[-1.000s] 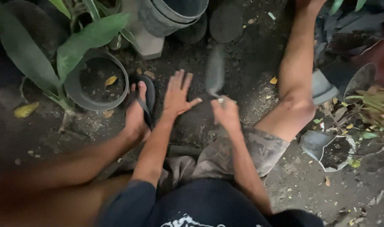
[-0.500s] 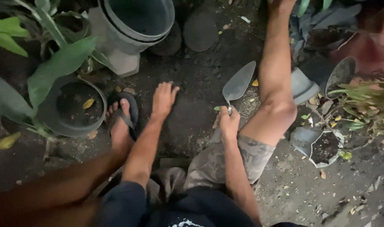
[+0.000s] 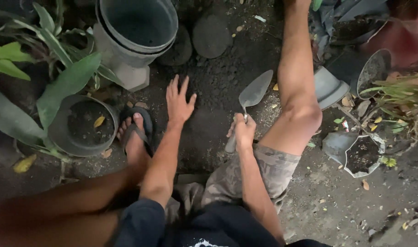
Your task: Mixing and moving soil using a small hand trowel in a nursery environment.
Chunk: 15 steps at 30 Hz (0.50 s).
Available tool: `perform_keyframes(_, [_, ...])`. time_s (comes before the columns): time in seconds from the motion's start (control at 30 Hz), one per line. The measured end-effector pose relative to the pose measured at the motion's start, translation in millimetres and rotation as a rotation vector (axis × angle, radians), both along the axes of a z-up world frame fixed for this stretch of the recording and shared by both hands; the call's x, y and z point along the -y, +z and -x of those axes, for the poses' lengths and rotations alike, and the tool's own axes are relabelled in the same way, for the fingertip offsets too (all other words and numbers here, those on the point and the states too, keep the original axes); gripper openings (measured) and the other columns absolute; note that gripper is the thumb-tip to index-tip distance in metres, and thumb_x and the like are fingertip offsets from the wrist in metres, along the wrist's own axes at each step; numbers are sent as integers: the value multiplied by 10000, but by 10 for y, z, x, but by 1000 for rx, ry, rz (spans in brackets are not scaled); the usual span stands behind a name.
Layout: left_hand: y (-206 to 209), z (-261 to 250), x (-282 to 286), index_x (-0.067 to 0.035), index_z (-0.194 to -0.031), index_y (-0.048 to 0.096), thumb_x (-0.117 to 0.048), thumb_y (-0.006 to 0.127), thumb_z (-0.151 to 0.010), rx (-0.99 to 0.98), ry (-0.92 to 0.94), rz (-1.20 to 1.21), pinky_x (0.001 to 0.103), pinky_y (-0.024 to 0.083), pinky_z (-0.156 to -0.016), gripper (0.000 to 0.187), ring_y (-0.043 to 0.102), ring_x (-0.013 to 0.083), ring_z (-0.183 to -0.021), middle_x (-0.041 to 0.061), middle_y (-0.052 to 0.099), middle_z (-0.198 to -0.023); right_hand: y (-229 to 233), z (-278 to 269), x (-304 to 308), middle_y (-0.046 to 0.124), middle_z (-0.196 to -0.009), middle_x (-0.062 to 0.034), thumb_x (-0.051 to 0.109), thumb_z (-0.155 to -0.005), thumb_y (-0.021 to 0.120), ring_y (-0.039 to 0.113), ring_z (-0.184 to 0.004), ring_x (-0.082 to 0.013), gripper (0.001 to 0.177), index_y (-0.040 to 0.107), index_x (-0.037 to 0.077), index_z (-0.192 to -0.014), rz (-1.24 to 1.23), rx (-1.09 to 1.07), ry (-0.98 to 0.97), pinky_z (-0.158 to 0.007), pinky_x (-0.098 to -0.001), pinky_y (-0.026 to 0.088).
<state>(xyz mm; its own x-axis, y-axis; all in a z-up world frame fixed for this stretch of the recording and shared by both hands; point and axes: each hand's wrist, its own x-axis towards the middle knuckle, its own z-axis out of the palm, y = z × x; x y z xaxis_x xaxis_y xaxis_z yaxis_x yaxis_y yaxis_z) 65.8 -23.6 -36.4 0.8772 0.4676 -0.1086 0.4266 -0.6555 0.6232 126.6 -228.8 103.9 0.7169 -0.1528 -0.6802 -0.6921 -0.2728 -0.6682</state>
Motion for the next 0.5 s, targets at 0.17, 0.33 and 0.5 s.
perform_keyframes(0.17, [109, -7, 276, -192, -1543, 509, -276, 616, -1073, 20, 67, -139, 631, 175, -1242, 489, 249, 364, -1559, 154, 237, -1696, -417, 172, 240, 573, -630, -88, 197, -1018, 527, 587, -401, -192, 321, 496, -86, -1166, 105, 77, 12, -400, -348, 485])
perform_keyframes(0.33, [582, -583, 569, -93, -1231, 711, -87, 675, -933, 427, -98, -108, 567, 413, -1129, 300, 549, 354, -1320, 170, 560, -1390, -590, 223, 233, 522, -610, -67, 215, -969, 582, 546, -408, -191, 188, 531, 41, -921, 224, 173, -43, -420, -323, 440])
perform_keyframes(0.5, [444, -1174, 1044, -51, -1590, 388, -187, 855, -815, 28, -474, -124, 569, 86, -1307, 915, 215, 322, -1581, 152, 302, -1683, -372, 187, 140, 504, -852, -49, 151, -873, 680, 515, -779, -195, 202, 613, 89, -1053, 363, 202, -47, -706, -338, 414])
